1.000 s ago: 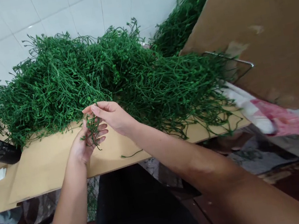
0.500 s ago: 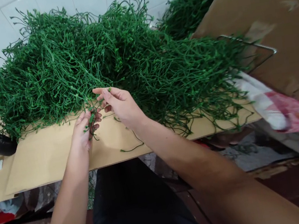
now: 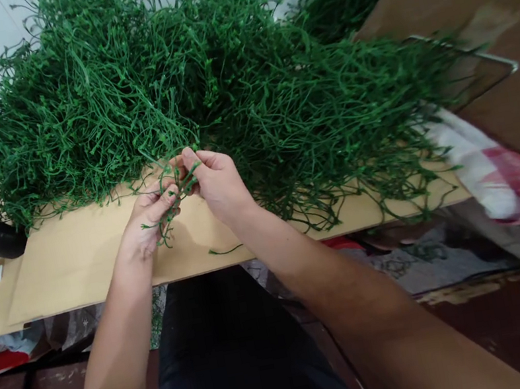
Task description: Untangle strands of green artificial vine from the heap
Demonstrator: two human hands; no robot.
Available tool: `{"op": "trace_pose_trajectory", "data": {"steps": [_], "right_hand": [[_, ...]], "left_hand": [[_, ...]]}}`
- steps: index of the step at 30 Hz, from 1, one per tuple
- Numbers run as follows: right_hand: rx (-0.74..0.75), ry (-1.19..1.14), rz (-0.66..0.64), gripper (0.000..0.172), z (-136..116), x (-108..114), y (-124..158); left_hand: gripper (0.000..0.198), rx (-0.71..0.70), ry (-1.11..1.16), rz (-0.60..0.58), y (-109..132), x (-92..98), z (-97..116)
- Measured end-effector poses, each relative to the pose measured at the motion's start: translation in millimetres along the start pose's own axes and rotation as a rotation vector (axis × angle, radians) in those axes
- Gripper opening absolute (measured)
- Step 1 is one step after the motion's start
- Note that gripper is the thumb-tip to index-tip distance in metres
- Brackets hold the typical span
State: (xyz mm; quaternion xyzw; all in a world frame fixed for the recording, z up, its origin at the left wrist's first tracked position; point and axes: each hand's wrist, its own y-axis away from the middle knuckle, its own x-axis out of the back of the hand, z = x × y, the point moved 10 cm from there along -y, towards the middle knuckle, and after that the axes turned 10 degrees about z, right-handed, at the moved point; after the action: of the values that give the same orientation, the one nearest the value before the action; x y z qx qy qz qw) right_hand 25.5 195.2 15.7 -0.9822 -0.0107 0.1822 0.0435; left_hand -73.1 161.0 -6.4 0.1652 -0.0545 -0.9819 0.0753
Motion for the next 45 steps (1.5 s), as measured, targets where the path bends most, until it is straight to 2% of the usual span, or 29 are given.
{"op": "trace_pose_trajectory", "data": {"steps": [6, 10, 14, 18, 20, 24, 27, 31, 33, 37, 40, 42, 45], "right_hand": [[-0.016, -0.161, -0.101, 0.042, 5, -12, 9], [0.034, -0.143, -0.189, 0.043, 3, -20, 16], [0.128, -0.039, -0.185, 0.037, -1, -20, 16], [0.220, 0.002, -0.096, 0.041, -9, -11, 13], [0.222, 0.002, -0.061, 0.041, -9, -7, 11], [0.190, 0.007, -0.069, 0.035, -6, -6, 6], [0.271, 0.084, -0.075, 0.028, -11, -6, 10], [0.526, 0.294, -0.078, 0.026, -23, -9, 28], [0.598, 0.398, -0.070, 0.027, -24, -9, 36], [0.616, 0.542, -0.050, 0.026, -19, -4, 46], [0.636, 0.606, -0.137, 0.026, -19, -7, 55], [0.635, 0.600, -0.176, 0.026, -21, -5, 57], [0.604, 0.533, -0.167, 0.027, -27, 6, 51]], "left_hand": [[0.015, 0.062, 0.079, 0.187, -8, 10.8, -2], [0.014, 0.117, 0.188, 0.285, -8, 18.9, -7], [0.016, 0.168, 0.192, 0.274, -9, 16.5, -14], [0.010, 0.164, 0.201, 0.214, -11, 10.4, -14], [0.008, 0.163, 0.192, 0.152, -12, 6.1, -15], [0.005, 0.132, 0.167, 0.050, -14, 0.8, -15], [0.005, 0.102, 0.162, 0.123, -22, 6.7, -14], [0.013, 0.115, 0.163, 0.252, -36, 8.2, -22], [0.017, 0.131, 0.148, 0.295, -43, 4.6, -30], [0.026, 0.126, 0.105, 0.378, -52, -0.9, -38], [0.028, 0.132, 0.074, 0.422, -53, -0.6, -37], [0.028, 0.140, 0.091, 0.414, -53, -0.6, -36], [0.027, 0.192, 0.150, 0.372, -52, -0.8, -38]]}}
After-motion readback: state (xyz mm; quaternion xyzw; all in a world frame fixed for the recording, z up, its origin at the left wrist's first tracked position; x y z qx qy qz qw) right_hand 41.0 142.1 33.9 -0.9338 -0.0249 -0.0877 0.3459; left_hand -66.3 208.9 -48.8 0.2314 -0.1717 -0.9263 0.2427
